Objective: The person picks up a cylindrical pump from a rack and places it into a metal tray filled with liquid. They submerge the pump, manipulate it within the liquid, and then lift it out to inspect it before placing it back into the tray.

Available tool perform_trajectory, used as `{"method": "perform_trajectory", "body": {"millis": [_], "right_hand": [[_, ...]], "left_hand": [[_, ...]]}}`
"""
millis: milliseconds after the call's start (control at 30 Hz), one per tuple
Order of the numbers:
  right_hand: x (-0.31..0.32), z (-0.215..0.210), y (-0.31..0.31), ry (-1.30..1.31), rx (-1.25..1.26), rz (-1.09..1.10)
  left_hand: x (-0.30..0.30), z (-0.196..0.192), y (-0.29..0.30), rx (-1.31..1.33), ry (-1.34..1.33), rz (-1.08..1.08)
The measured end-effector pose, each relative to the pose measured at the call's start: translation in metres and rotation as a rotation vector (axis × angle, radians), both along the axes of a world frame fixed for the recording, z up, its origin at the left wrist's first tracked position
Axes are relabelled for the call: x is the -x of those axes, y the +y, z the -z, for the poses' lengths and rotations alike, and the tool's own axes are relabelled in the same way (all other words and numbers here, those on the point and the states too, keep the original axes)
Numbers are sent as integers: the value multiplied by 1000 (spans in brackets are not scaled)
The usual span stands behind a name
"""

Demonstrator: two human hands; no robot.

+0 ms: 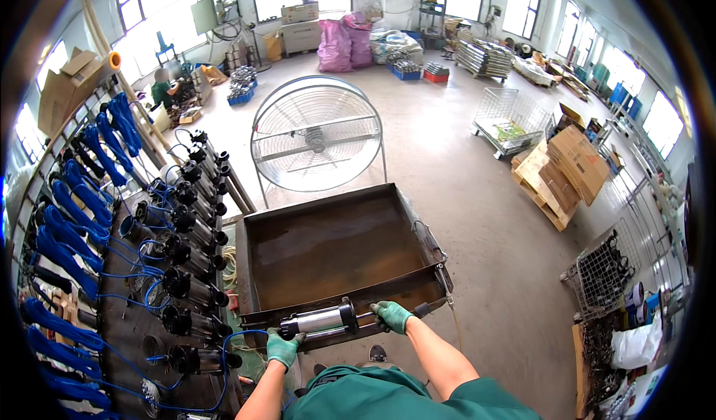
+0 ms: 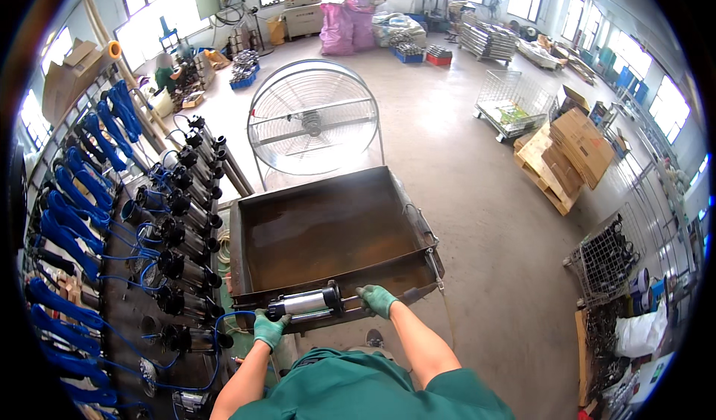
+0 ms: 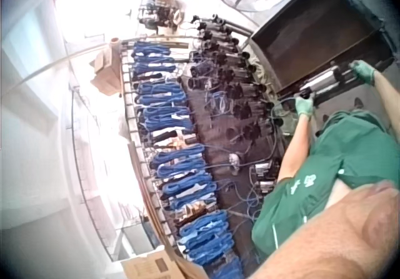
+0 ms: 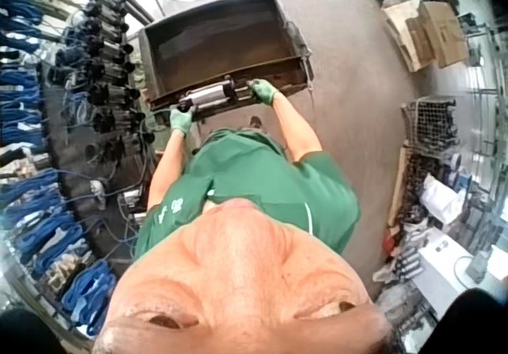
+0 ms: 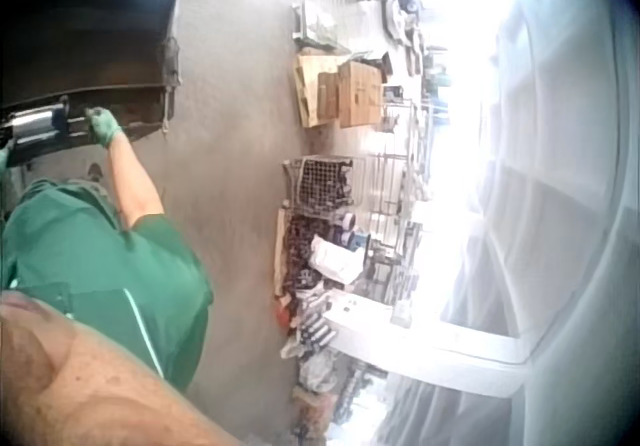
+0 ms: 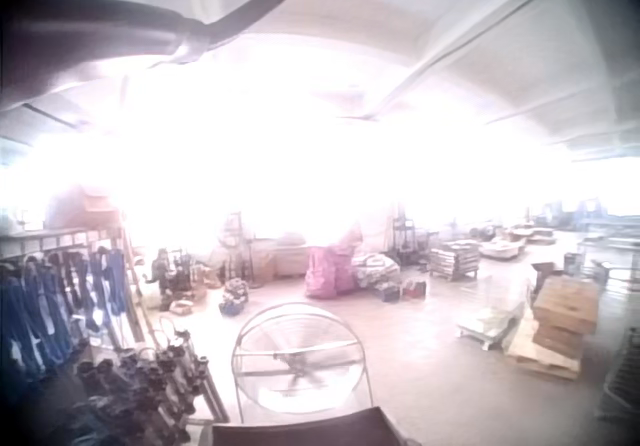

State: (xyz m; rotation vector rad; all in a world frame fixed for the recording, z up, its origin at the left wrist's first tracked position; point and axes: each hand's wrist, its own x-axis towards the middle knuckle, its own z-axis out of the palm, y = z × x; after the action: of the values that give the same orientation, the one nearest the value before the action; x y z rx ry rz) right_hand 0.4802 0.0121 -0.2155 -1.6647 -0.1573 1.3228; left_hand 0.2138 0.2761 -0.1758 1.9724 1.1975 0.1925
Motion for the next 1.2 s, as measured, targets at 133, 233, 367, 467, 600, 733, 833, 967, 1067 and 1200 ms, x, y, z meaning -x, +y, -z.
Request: {"method": "perform_trajectory", "body": {"millis": [133,233,367,467,600,733,833,967,1067,1200], "right_hand": [[-2,-24,-10,341,-130,59],[-10,-13,-14,275,-130,-45],[-6,-33,6,-131,138,-123],[0,-22,8,-91,83,2],[6,-6,8,-187,50,71],[10,-4,11,-152,-46,140],[10,17,20,-66,-199,256],[-7,21,6,117,-184,169],[-9,2,0,142,-239,37],[-15,4,-7,3,-288,-57]], "left_hand": [[1,5,1,26,-47,-15],[0,11,3,10,-45,7],[2,1,0,-19,-21,10],[2,6,1,-3,-50,5],[-1,10,0,2,-101,2],[0,10,2,2,-86,-1],[3,15,3,18,-200,24],[-7,9,3,8,-70,34],[7,26,8,-68,-56,35],[-2,10,2,-45,-29,45]]}}
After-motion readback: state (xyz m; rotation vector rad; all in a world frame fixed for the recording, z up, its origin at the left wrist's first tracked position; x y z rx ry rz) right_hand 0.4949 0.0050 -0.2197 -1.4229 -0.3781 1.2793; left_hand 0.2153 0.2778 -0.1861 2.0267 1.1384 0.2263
